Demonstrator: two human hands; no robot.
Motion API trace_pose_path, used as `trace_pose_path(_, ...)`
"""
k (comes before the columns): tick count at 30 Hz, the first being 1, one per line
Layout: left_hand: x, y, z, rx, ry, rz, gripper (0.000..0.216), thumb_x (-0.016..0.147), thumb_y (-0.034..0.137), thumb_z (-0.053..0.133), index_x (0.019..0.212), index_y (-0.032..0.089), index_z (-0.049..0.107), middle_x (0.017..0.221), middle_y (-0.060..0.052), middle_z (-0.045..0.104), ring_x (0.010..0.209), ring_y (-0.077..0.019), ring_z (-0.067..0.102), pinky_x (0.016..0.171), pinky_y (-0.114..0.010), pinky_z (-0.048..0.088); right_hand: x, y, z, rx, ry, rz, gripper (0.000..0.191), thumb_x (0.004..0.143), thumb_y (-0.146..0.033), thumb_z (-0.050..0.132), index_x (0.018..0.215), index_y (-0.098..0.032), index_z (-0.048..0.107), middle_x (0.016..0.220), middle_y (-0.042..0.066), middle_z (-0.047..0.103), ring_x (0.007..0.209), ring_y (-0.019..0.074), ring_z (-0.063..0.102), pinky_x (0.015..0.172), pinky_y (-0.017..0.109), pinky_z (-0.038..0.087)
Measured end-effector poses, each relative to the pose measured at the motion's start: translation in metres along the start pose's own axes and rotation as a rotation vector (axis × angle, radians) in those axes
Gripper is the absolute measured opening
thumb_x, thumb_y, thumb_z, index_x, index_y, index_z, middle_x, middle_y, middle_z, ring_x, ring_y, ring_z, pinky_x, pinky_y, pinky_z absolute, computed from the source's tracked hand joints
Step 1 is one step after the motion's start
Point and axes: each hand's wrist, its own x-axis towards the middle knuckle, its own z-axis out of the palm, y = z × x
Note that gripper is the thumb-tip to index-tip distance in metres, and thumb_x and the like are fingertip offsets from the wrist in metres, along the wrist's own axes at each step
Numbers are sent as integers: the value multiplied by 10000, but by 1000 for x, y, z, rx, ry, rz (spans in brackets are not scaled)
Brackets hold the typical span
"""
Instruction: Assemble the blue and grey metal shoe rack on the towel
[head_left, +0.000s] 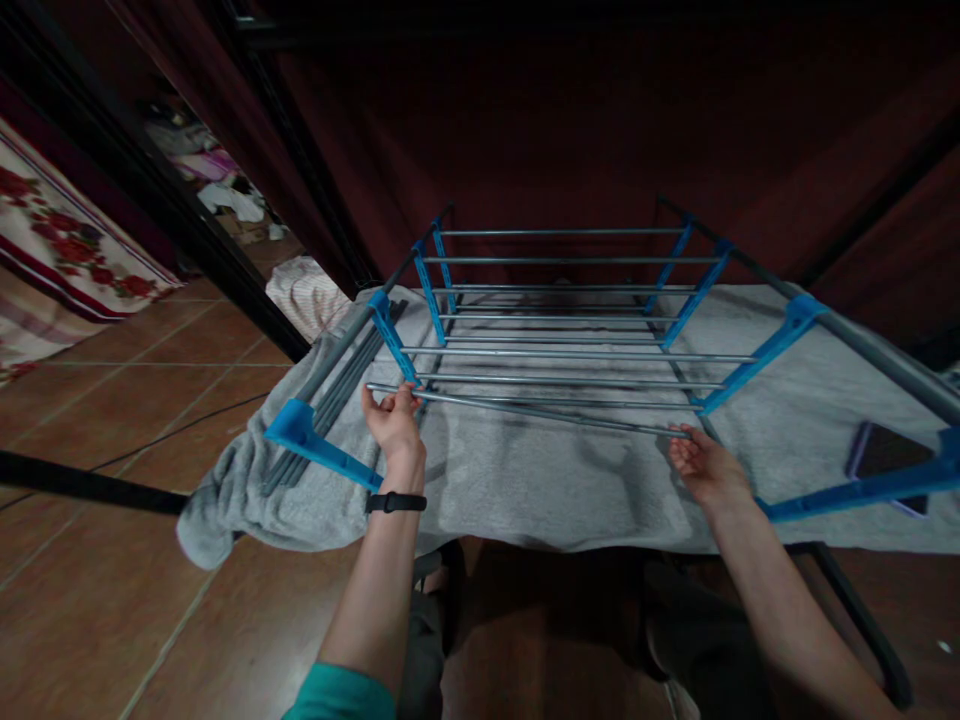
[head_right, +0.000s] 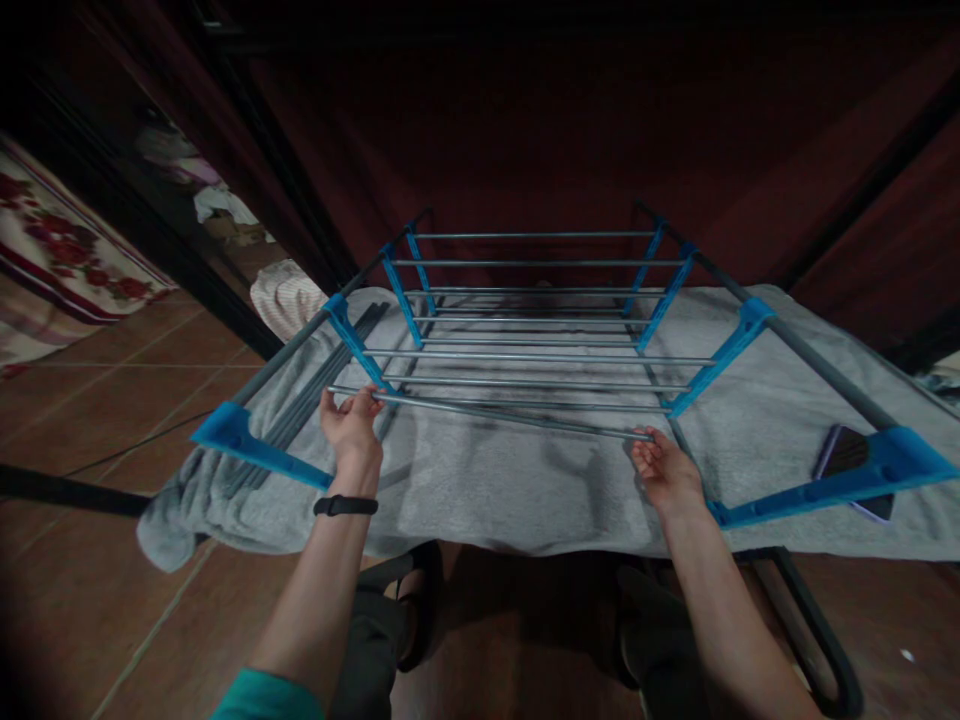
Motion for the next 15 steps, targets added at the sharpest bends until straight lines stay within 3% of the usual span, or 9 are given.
trace_pose_path(6,-6,1,3,11,-45,-20,600,708,287,762,1235,221,483,701,55,641,712,-131,689,644,-228,506,-1,1,1,-5,-24,13,205,938,-59,483,816,-170,605,676,5,666,500,70,604,500,141,568)
trace_pose_path(15,-39,-4,25,-58,-132,-78,447,705,332,793,1025,219,501,730,46,641,692,-118,670,642,-223,494,2,2,-2,-6,31,-33,212,942,-58,468,806,-171,585,690,17,668,516,68,609,533,133,571)
